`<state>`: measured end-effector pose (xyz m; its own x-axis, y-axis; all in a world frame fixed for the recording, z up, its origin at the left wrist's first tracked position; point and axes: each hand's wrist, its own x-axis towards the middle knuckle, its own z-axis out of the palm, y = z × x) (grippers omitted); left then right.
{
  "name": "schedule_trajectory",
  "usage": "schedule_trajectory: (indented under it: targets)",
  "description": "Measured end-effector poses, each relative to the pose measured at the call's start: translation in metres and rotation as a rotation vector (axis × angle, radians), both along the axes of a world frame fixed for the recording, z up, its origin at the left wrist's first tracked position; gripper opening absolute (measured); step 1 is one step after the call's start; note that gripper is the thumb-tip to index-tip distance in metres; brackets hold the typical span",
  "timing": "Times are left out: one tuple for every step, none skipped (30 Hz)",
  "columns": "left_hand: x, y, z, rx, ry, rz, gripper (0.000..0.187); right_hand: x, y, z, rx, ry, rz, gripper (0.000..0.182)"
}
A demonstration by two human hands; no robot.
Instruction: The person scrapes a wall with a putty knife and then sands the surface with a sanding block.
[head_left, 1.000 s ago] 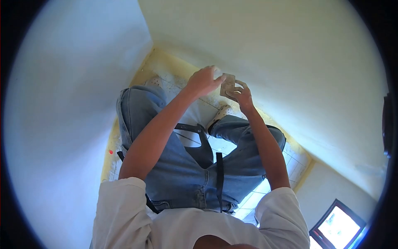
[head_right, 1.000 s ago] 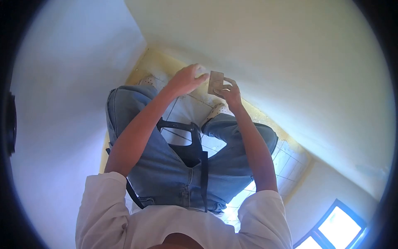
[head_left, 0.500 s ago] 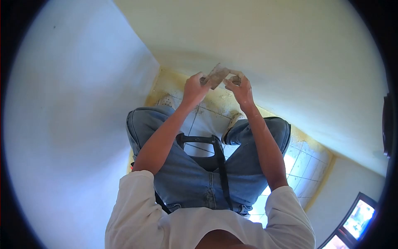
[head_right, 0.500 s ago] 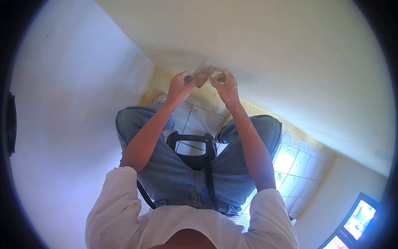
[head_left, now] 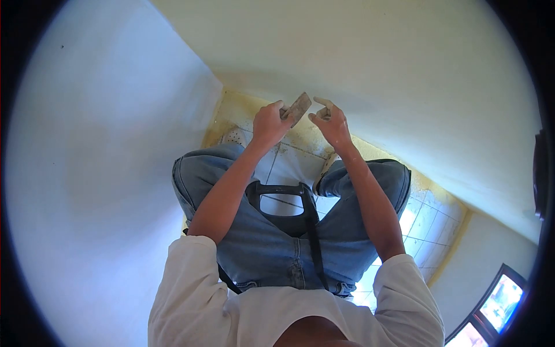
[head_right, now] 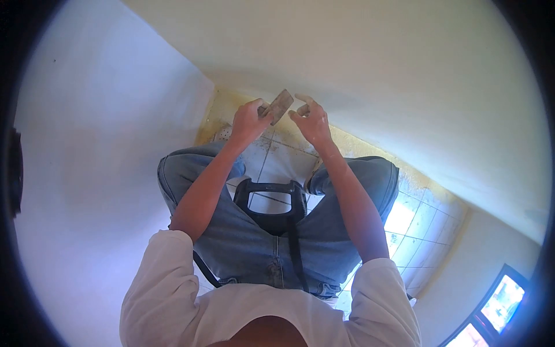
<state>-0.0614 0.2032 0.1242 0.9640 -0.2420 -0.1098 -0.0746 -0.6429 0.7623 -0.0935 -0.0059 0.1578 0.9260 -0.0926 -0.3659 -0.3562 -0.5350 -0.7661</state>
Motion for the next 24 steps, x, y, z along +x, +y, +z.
schedule_trajectory:
  targets:
    - [0.0,0.001,-0.003,0.011,0.0,-0.008,0.027,-0.001,-0.002,-0.006,-0.007,-0.027,0.012,0.075]
    - [0.0,0.002,-0.004,0.021,0.0,-0.016,0.027,-0.001,-0.002,-0.011,-0.014,-0.054,0.024,0.075]
    - [0.0,0.002,-0.005,0.004,0.006,-0.019,0.026,-0.002,0.001,-0.017,-0.008,-0.136,0.037,0.075]
    - [-0.001,0.001,-0.006,-0.013,0.013,-0.023,0.026,-0.003,0.004,-0.023,-0.003,-0.218,0.05,0.075]
    - [-0.002,0.0,-0.006,-0.028,0.021,-0.028,0.026,-0.006,0.006,-0.029,0.004,-0.299,0.061,0.075]
    - [-0.003,-0.001,-0.006,0.002,0.014,-0.034,0.026,-0.008,0.005,-0.038,-0.069,-0.305,0.073,0.075]
    - [-0.003,-0.001,-0.005,0.033,0.007,-0.04,0.025,-0.009,0.005,-0.047,-0.141,-0.311,0.086,0.074]
    - [-0.003,-0.002,-0.003,0.065,-0.001,-0.046,0.025,-0.008,0.006,-0.049,-0.213,-0.317,0.099,0.074]
    - [-0.004,-0.002,-0.002,0.097,-0.049,-0.056,0.024,-0.006,0.005,-0.049,-0.114,-0.257,0.056,0.073]
    - [-0.005,-0.003,0.0,0.129,-0.097,-0.066,0.023,-0.005,0.001,-0.048,-0.014,-0.198,0.013,0.072]
    - [-0.007,-0.005,0.001,0.162,-0.145,-0.075,0.023,-0.003,0.0,-0.045,0.085,-0.138,-0.029,0.071]
    - [-0.009,-0.006,0.0,0.158,-0.222,-0.106,0.024,-0.003,0.003,-0.031,0.262,-0.049,-0.125,0.068]
    - [-0.011,-0.008,-0.002,0.154,-0.301,-0.137,0.025,-0.004,0.004,-0.016,0.438,0.039,-0.221,0.065]
    - [-0.012,-0.01,-0.001,0.149,-0.38,-0.17,0.026,-0.005,0.005,-0.006,0.613,0.128,-0.319,0.062]
    - [-0.013,-0.012,-0.001,0.137,-0.41,-0.18,0.03,-0.005,0.003,-0.006,0.629,0.111,-0.34,0.058]
    - [-0.017,-0.013,0.0,0.124,-0.441,-0.191,0.034,-0.007,0.001,-0.008,0.645,0.092,-0.361,0.054]
    - [-0.018,-0.015,0.0,0.111,-0.468,-0.205,0.037,-0.008,-0.002,-0.012,0.661,0.075,-0.387,0.049]
    - [-0.018,-0.018,-0.001,0.026,-0.48,-0.163,0.042,-0.007,-0.006,-0.018,0.608,0.059,-0.408,0.047]
    - [-0.017,-0.02,-0.001,-0.058,-0.489,-0.121,0.046,-0.004,-0.01,-0.026,0.556,0.045,-0.429,0.044]
    - [-0.016,-0.02,-0.003,-0.141,-0.496,-0.077,0.05,-0.003,-0.013,-0.031,0.504,0.031,-0.45,0.041]
    - [-0.013,-0.018,-0.004,-0.256,-0.213,-0.004,0.054,-0.003,-0.014,-0.036,0.499,0.019,-0.473,0.042]
    - [-0.01,-0.014,-0.006,-0.364,0.074,0.073,0.058,-0.004,-0.016,-0.04,0.495,0.009,-0.494,0.042]
    - [-0.005,-0.01,-0.006,-0.466,0.36,0.151,0.061,-0.001,-0.015,-0.041,0.492,-0.003,-0.513,0.043]
    - [0.0,-0.006,-0.006,-0.513,0.432,0.134,0.057,0.0,-0.013,-0.041,0.515,0.01,-0.511,0.043]
